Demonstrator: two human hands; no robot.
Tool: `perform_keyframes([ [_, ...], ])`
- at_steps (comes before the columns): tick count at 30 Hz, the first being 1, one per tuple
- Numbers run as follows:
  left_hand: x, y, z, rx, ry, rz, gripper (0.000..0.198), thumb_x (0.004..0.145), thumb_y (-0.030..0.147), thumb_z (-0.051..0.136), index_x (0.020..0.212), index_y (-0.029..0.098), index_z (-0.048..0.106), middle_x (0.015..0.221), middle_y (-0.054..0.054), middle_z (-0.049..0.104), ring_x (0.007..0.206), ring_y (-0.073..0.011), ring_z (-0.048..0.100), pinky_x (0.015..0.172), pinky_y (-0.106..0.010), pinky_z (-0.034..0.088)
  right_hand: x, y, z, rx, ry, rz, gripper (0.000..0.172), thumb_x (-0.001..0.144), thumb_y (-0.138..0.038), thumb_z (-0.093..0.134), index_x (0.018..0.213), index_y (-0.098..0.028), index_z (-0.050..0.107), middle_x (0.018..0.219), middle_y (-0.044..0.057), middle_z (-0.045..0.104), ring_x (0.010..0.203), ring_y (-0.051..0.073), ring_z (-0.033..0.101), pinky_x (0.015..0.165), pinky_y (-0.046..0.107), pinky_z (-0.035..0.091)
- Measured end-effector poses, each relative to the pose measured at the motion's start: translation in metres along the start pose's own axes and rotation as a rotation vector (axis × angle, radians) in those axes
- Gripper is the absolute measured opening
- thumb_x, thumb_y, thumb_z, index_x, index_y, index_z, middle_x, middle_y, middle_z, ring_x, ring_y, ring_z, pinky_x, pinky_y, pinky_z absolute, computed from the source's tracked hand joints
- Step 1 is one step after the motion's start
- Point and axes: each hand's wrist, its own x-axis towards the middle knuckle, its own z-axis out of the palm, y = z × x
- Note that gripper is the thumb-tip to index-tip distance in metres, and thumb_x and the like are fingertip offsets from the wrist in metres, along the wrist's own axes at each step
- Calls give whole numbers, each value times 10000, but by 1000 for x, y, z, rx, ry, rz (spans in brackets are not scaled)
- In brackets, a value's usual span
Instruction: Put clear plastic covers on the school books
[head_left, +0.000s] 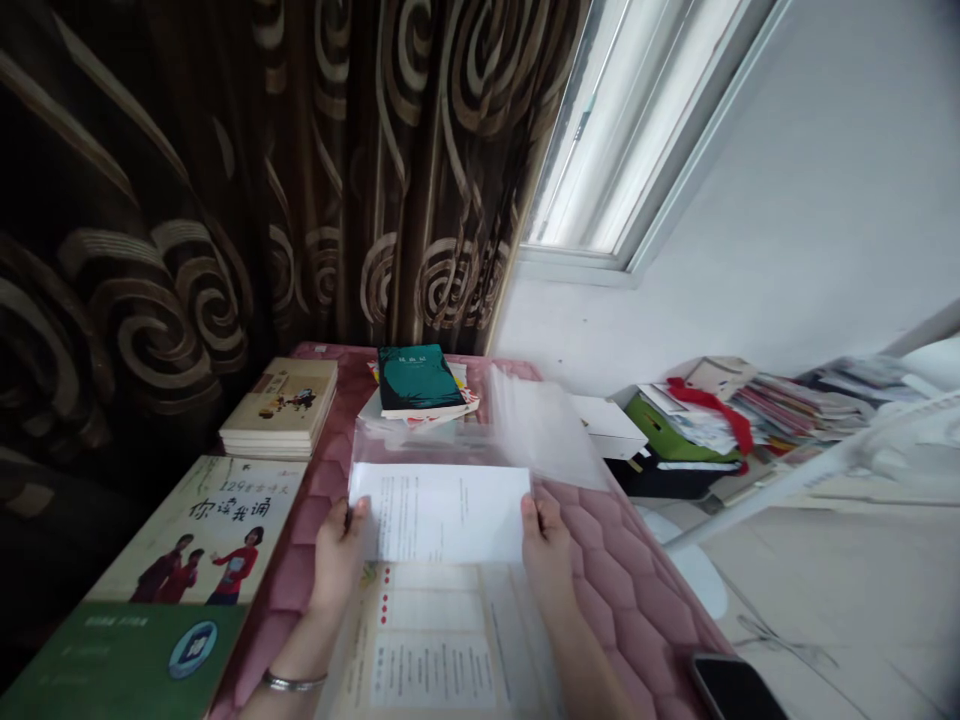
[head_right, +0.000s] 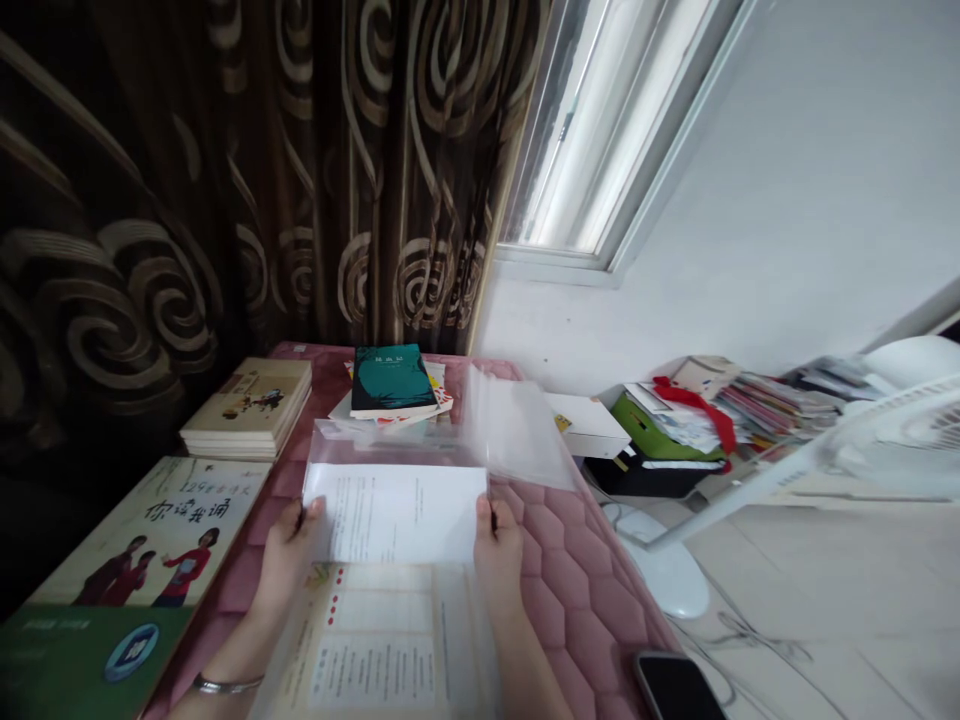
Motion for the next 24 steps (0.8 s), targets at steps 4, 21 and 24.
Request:
perform_keyframes([
  [4, 0, -1, 0, -31, -32, -39, 515, 711, 677, 569, 714, 164, 605, 632, -17, 607, 606, -174, 530, 567, -272, 423, -4, -2, 1, -6, 11, 3, 473, 761, -682, 479, 607, -237, 439, 517, -39, 476, 531, 154, 439, 503, 272, 350],
  [21, -4, 1, 2, -146, -4, -86, 530, 690, 706, 587, 648, 179, 543, 556, 39, 497, 533, -119, 434, 502, -235, 358, -10, -8, -2, 72, -21, 28, 460, 744, -678, 534, 658, -229, 484, 541, -29, 504, 522, 155, 431, 485, 275, 350],
  [24, -6, 3, 0, -159, -19, -94, 509, 706, 682, 588, 685, 174, 573, 600, 17, 567, 569, -139, 496, 536, -245, 399, -10, -7, 0, 36, -3, 23, 468, 751, -688, 512, 643, -236, 460, 523, -36, 491, 515, 152, 426, 493, 277, 344],
])
